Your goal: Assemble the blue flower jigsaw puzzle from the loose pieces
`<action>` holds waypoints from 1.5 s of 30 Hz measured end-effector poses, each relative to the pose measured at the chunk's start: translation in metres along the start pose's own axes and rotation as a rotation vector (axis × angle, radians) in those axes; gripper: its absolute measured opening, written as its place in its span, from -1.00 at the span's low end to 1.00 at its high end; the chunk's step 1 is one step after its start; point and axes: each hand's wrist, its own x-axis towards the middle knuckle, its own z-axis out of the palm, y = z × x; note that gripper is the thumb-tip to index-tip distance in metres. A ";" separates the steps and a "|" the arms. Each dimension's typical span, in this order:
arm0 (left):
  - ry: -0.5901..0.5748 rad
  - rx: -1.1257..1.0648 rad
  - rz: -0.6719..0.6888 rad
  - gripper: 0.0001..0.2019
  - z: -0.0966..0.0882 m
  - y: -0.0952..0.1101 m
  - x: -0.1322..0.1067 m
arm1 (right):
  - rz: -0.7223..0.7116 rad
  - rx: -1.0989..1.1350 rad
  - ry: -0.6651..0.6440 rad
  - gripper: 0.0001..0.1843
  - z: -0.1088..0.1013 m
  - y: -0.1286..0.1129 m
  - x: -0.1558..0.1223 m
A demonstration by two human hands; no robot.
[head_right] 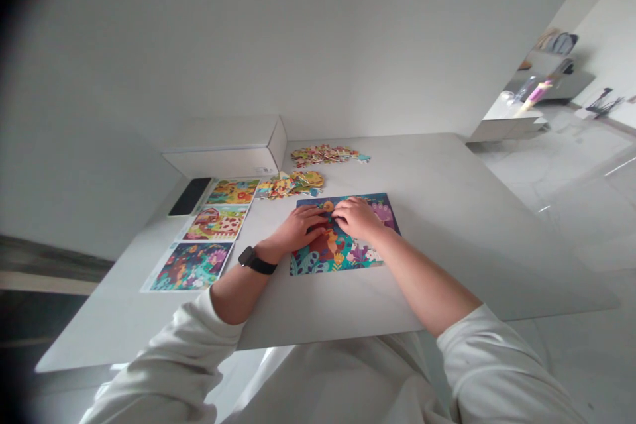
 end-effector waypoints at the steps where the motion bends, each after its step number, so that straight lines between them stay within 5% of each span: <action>1: 0.009 -0.002 0.000 -0.70 0.000 0.001 0.000 | -0.002 0.002 -0.004 -0.78 0.000 0.000 0.000; 11: 0.064 -0.094 0.009 -0.75 -0.005 0.005 0.001 | 0.021 0.107 -0.122 -0.76 -0.025 0.010 0.005; 14: 0.102 -0.103 0.002 -0.76 -0.004 0.004 0.002 | 0.163 0.104 -0.099 -0.78 -0.042 0.038 0.011; 20: 0.174 -0.104 -0.041 -0.78 -0.001 -0.004 0.004 | 0.676 0.036 -0.036 -0.70 -0.068 0.124 0.041; 27: 0.215 -0.115 -0.086 -0.77 -0.005 -0.009 0.004 | 0.899 -0.062 0.010 -0.62 -0.055 0.182 0.093; 36: 0.214 -0.118 -0.096 -0.78 -0.007 -0.008 0.003 | 0.943 -0.099 0.001 -0.62 -0.025 0.196 0.128; 40: 0.208 -0.130 -0.081 -0.76 -0.007 -0.007 0.005 | 0.917 -0.039 -0.008 -0.59 -0.026 0.190 0.122; 45: 0.232 -0.151 -0.063 -0.77 -0.006 -0.006 0.006 | 0.844 0.220 0.174 -0.69 -0.033 0.162 0.099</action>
